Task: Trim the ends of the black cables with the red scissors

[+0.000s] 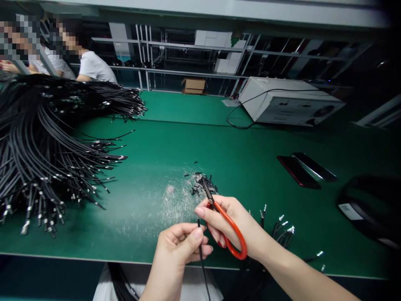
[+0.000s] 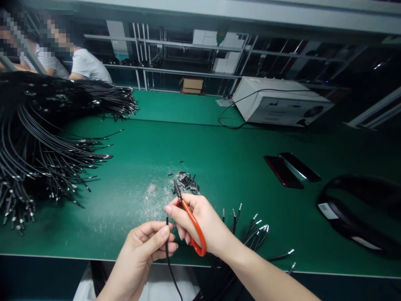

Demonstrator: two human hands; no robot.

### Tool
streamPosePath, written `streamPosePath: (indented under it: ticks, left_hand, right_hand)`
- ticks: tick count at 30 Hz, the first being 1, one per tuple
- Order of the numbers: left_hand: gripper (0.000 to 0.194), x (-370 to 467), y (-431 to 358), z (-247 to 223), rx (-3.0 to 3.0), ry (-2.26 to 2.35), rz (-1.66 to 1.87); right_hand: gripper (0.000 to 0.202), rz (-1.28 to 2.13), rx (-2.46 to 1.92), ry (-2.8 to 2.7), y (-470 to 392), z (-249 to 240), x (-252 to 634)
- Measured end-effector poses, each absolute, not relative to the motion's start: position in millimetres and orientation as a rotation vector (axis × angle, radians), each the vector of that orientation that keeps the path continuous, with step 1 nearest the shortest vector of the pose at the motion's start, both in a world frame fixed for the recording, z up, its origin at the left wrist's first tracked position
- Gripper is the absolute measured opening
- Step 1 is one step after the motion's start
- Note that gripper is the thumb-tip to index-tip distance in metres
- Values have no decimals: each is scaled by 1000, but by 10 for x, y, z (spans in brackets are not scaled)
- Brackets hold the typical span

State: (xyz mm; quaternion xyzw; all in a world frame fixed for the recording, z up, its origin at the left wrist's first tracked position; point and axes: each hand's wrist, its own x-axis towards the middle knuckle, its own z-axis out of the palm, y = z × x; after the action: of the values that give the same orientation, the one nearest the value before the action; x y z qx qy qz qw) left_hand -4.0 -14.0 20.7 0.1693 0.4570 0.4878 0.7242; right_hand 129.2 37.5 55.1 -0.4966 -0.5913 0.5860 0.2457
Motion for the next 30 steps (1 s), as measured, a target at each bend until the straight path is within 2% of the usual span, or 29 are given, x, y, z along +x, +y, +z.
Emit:
streamPosePath:
  ticks: [4,9,14,21,30]
  left_hand:
    - [36,-20,-143,198,385,1039,1125]
    - [36,-21,-130,185,381,1049,1111]
    - [36,-38,-125,205,364,1051,1093]
    - [36,-43,-124,227,310,1002,1052]
    - [33,-33,-117,236,311,984,1030]
  right_hand:
    - [27,1453,-1412,-1756,345,569,1266]
    - [23,687,-1295,-2147,312,558,1299]
    - [18,638,-1267,-2275,376,596,1450]
    - [15,-42,-1089,-2609,447,434,1612]
    - [23,-372,-1002,-2637,417,412,1590]
